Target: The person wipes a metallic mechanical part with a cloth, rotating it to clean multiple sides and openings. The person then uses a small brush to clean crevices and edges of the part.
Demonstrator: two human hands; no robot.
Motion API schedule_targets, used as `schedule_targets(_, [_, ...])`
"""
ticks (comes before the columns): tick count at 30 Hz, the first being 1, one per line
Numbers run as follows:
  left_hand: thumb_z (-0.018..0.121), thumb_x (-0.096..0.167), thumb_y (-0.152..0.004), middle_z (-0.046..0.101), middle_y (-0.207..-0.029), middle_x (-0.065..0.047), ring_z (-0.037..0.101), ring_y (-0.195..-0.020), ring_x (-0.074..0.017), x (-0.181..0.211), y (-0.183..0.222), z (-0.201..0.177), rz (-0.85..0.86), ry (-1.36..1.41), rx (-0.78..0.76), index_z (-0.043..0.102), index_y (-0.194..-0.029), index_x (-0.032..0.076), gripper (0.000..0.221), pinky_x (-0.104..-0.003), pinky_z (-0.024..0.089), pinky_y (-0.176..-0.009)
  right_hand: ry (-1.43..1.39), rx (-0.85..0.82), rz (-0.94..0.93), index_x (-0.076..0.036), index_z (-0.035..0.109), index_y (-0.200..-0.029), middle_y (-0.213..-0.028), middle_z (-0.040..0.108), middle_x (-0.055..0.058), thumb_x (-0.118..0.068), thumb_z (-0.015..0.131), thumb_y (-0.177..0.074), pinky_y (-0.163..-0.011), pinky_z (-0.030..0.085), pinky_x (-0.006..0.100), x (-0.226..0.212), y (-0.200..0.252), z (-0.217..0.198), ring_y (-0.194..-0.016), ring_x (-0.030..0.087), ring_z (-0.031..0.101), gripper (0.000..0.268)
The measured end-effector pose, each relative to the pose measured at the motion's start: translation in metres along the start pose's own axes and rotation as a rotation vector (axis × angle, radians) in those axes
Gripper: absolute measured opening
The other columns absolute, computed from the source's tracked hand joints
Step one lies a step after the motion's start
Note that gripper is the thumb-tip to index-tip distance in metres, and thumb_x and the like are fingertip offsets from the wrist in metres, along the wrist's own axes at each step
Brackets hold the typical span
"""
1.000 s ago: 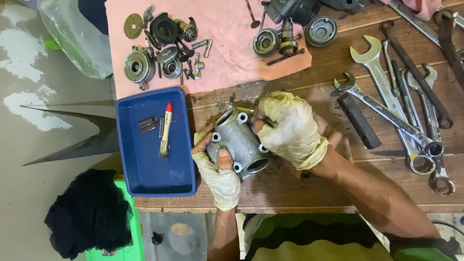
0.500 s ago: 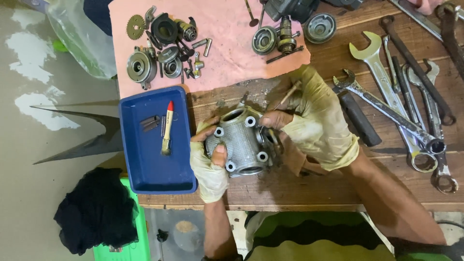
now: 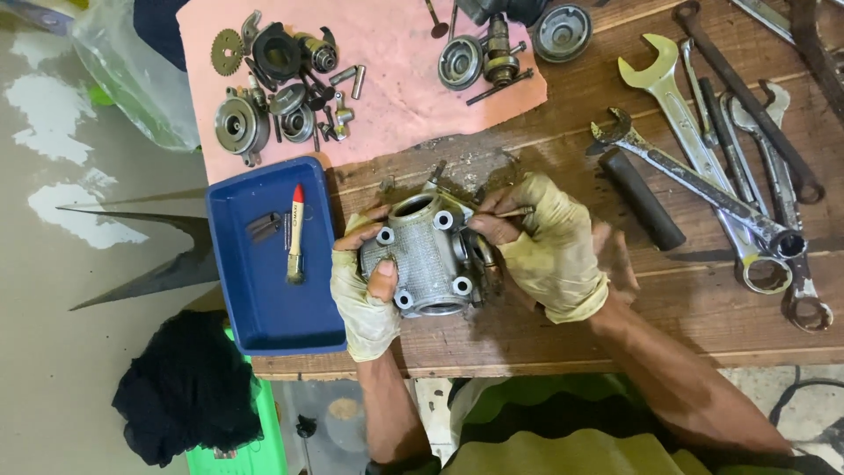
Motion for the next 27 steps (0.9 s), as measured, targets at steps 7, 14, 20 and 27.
schedule_targets(7, [0.068, 0.028, -0.097, 0.067, -0.119, -0.019, 0.06, -0.121, -0.0304, 0.003, 0.002, 0.0, -0.035, -0.034, 0.057, 0.058, -0.115, 0.003, 0.033, -0.047, 0.044, -0.109, 0.23, -0.049, -0.094, -0.007, 0.066, -0.082, -0.083, 0.077, 0.01, -0.01, 0.089, -0.085, -0.066, 0.058, 0.034, -0.018, -0.003, 0.002, -0.071, 0.025, 0.075, 0.023])
schedule_targets(14, [0.07, 0.026, -0.094, 0.068, -0.117, -0.021, 0.061, -0.12, -0.0299, 0.009, 0.0, 0.0, -0.019, -0.082, 0.08, 0.06, -0.113, 0.0, 0.034, -0.045, 0.045, -0.109, 0.323, -0.089, -0.364, -0.008, 0.069, -0.077, -0.085, 0.078, 0.009, -0.002, 0.085, -0.085, -0.063, 0.059, 0.035, -0.033, 0.003, 0.009, -0.073, 0.032, 0.073, 0.019])
schedule_targets(20, [0.069, 0.025, -0.095, 0.068, -0.117, -0.025, 0.063, -0.12, -0.0354, 0.005, 0.0, 0.002, 0.026, -0.1, 0.059, 0.058, -0.113, -0.002, 0.034, -0.048, 0.046, -0.107, 0.237, -0.084, -0.372, 0.005, 0.063, -0.082, -0.075, 0.069, 0.019, 0.001, 0.075, -0.093, -0.068, 0.061, 0.04, -0.042, -0.001, 0.016, -0.065, 0.029, 0.066, 0.017])
schedule_targets(27, [0.071, 0.029, -0.095, 0.069, -0.115, -0.025, 0.065, -0.117, -0.0358, -0.005, 0.001, -0.001, 0.076, -0.089, 0.055, 0.058, -0.112, -0.003, 0.039, -0.047, 0.048, -0.106, 0.387, -0.167, 0.112, -0.012, 0.073, -0.099, -0.09, 0.077, 0.013, -0.02, 0.082, -0.089, -0.083, 0.053, 0.047, 0.005, -0.01, 0.001, -0.092, 0.037, 0.075, 0.016])
Point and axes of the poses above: each hand's wrist, its own y-axis away from the middle knuckle, its own z-axis out of the palm, x = y × z, the point moved 8 cm from there along -y, towards the middle knuckle
